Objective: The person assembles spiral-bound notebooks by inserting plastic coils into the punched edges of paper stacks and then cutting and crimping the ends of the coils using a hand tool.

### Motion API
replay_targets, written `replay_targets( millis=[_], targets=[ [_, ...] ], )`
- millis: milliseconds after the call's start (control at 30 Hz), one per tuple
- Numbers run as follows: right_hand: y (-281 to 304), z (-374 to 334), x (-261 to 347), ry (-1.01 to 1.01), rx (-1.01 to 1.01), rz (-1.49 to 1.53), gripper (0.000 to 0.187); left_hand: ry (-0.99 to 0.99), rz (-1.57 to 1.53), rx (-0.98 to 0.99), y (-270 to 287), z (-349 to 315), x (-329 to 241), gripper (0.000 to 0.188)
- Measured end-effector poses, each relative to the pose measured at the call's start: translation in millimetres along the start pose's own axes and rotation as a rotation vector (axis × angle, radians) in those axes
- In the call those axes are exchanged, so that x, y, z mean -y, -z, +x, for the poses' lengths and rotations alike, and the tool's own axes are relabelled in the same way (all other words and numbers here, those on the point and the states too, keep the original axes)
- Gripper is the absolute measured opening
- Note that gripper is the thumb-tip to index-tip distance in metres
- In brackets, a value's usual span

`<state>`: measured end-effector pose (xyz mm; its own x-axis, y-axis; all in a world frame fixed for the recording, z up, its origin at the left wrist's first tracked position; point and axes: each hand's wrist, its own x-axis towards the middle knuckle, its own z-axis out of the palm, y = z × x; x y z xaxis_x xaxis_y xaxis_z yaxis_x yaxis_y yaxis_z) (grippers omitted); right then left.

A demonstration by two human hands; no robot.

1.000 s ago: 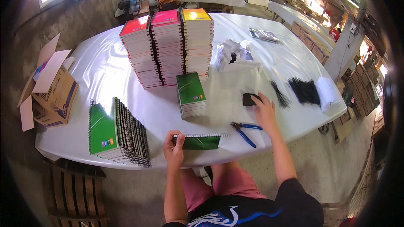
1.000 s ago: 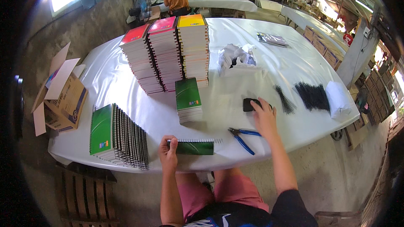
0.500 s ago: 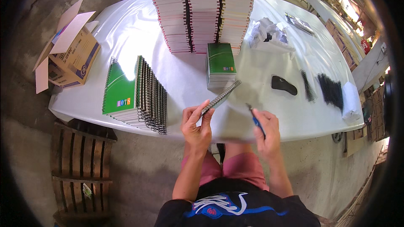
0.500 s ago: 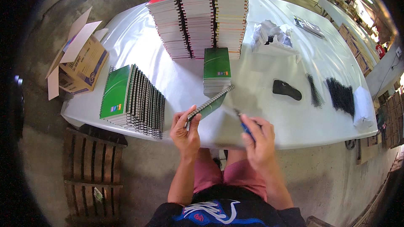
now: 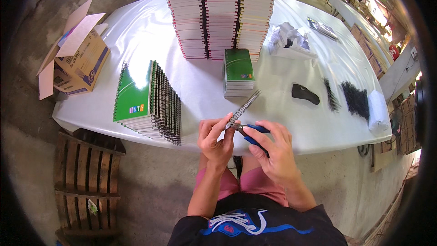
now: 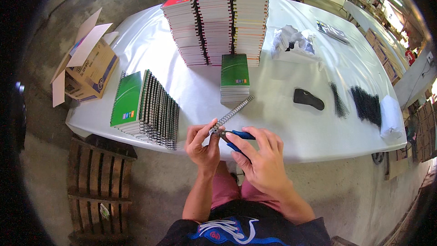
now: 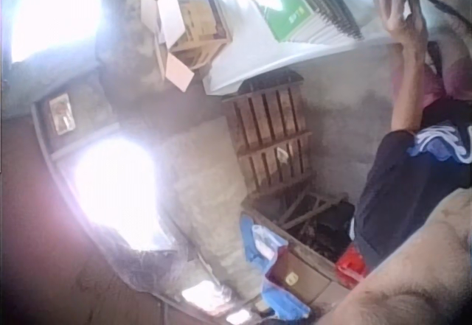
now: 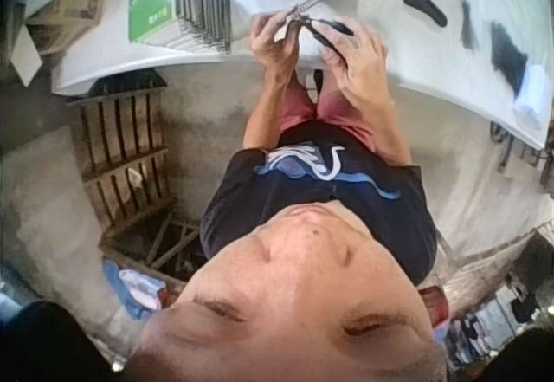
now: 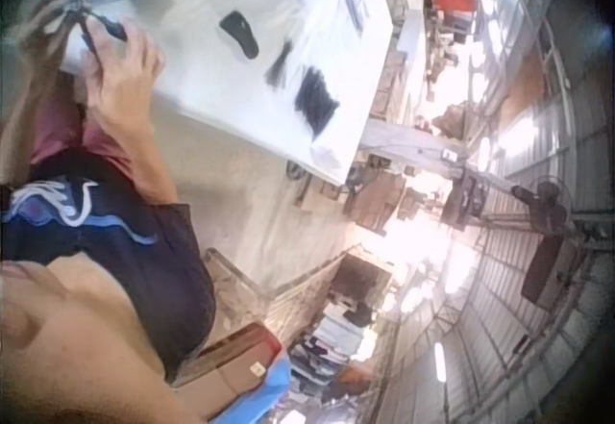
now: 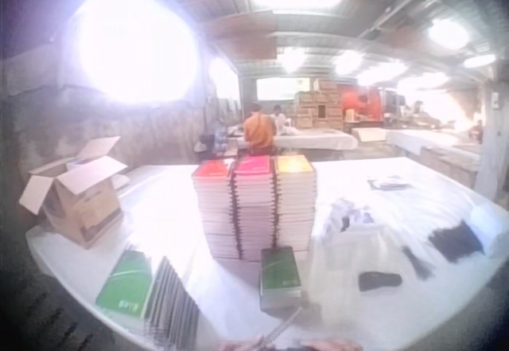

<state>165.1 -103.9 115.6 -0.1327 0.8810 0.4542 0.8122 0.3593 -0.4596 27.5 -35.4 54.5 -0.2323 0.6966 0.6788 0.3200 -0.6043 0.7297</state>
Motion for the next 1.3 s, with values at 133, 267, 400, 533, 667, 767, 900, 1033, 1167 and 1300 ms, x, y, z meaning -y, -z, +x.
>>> replay_targets(
  millis=[133,267,400,533,667,767,900,1033,1167,1300],
  targets=[
    [4,0,-4,-0.021,0.056,0.125,0.034,-0.093,0.097,0.001,0,0,1,0.038],
    [10,-6,-13,-0.408,0.366,0.861,0.035,-0.262,0.149,-0.088,-2,-1,2,0.036],
    [7,-12,-20,-0.415,0.34,0.902,0.037,-0.341,0.207,-0.136,-3,-6,5,0.033],
    [-13,-18,-32,-0.164,0.165,0.582,0.038,-0.157,0.003,-0.214,-7,-8,7,0.042],
    [-28,-42,-87,-0.396,0.143,-0.344,0.04,0.004,-0.203,-0.25,3,2,-12,0.05],
    [-39,-37,-102,-0.372,0.07,-0.551,0.046,0.074,-0.266,-0.287,16,8,-32,0.045],
    [-31,2,-50,-0.189,-0.076,0.62,0.054,-0.055,-0.298,-0.298,34,14,-52,0.04],
    [-29,62,11,-0.115,-0.09,1.463,0.056,-0.26,-0.104,-0.257,65,29,-70,0.036],
    [-27,137,51,-0.049,-0.05,1.663,0.042,-0.33,0.274,-0.282,109,67,-68,0.041],
    [-32,211,79,0.018,0.03,1.715,0.039,-0.076,0.119,-0.56,145,91,-39,0.047]
  ],
)
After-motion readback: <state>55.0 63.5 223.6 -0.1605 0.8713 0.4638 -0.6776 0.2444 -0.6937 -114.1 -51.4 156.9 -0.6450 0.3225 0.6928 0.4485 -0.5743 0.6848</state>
